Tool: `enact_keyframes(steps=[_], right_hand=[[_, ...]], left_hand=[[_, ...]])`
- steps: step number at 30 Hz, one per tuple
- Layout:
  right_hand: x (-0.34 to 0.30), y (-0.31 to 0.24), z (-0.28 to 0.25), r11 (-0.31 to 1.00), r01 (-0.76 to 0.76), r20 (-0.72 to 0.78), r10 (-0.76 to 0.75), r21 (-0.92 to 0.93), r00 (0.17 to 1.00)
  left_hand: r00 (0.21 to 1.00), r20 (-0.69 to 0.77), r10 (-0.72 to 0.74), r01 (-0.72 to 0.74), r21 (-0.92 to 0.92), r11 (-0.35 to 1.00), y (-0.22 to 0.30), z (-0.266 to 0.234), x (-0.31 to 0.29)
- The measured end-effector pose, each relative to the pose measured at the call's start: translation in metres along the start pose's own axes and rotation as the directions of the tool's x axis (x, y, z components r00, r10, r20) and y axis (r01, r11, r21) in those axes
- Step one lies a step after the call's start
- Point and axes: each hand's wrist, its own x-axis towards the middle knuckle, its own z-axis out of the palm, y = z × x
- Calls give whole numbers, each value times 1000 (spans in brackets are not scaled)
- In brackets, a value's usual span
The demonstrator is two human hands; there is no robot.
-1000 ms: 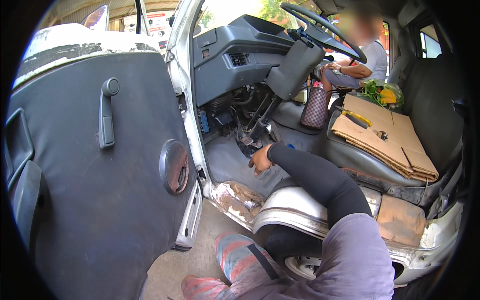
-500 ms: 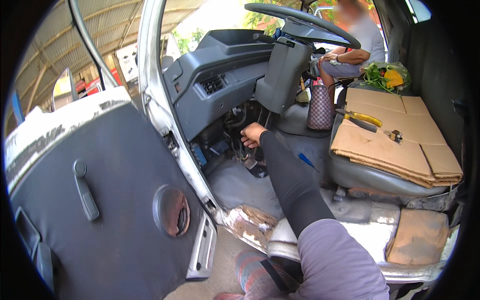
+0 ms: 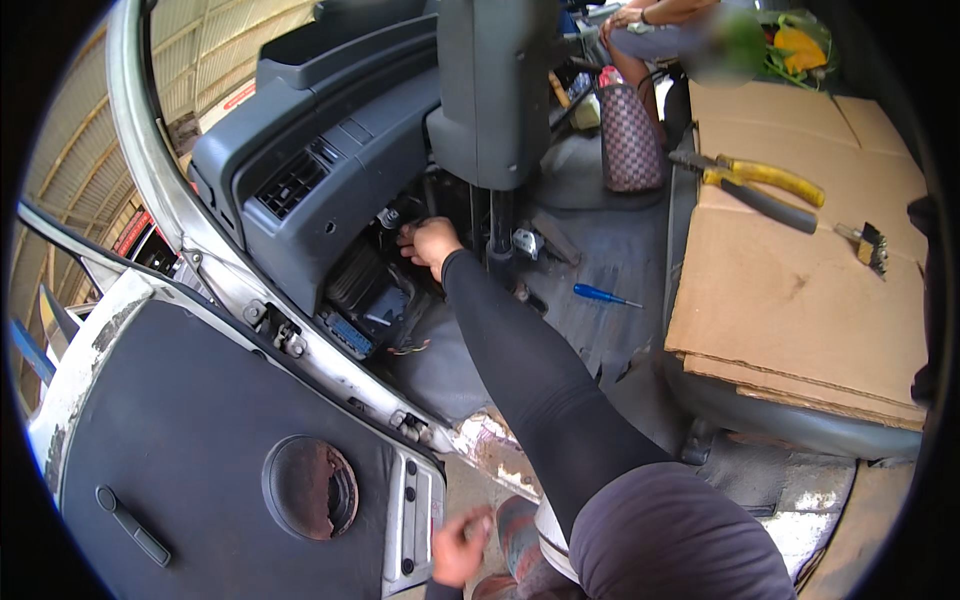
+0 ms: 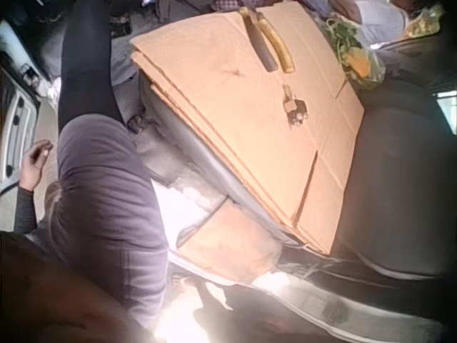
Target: The person works inside the driver's side of a white van, using pliers and a screwdriver to strip and connect wires near the dashboard and steering column. The person manipulates small wires and connectors while occasionally reaching for tools on the passenger seat.
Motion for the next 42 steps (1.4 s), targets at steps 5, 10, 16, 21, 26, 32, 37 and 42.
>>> enact_keyframes(steps=[5, 10, 16, 21, 26, 32, 37, 42], right_hand=[[-2, -13, -13, 998, -18, 83, 24, -63, 996], [-4, -11, -29, 997, -30, 173, 42, -66, 984], [-8, 5, -39, 999, 13, 184, -6, -36, 983], [-6, 24, -45, 981, 128, 101, -144, 147, 984], [-20, 35, -20, 937, 48, 132, -100, 347, 986], [-21, 27, 8, 968, 55, 205, -107, 247, 973], [-11, 35, 23, 950, 85, 97, -119, 299, 988], [-14, 44, 21, 885, 47, -9, -48, 463, 999]], left_hand=[[624, -568, 537, -516, 217, 829, 132, -37, 169], [859, -365, 359, -208, 393, 896, 192, -79, 266], [980, -132, 152, -95, 364, 927, 155, -98, 304], [981, -125, 145, -100, 311, 945, 160, -101, 298], [987, -46, 152, -140, 198, 970, 147, -106, 298], [987, 6, 164, -162, 188, 969, 147, -100, 305], [980, -8, 197, -189, 233, 954, 148, -94, 304], [977, -50, 209, -191, 239, 952, 143, -97, 301]])
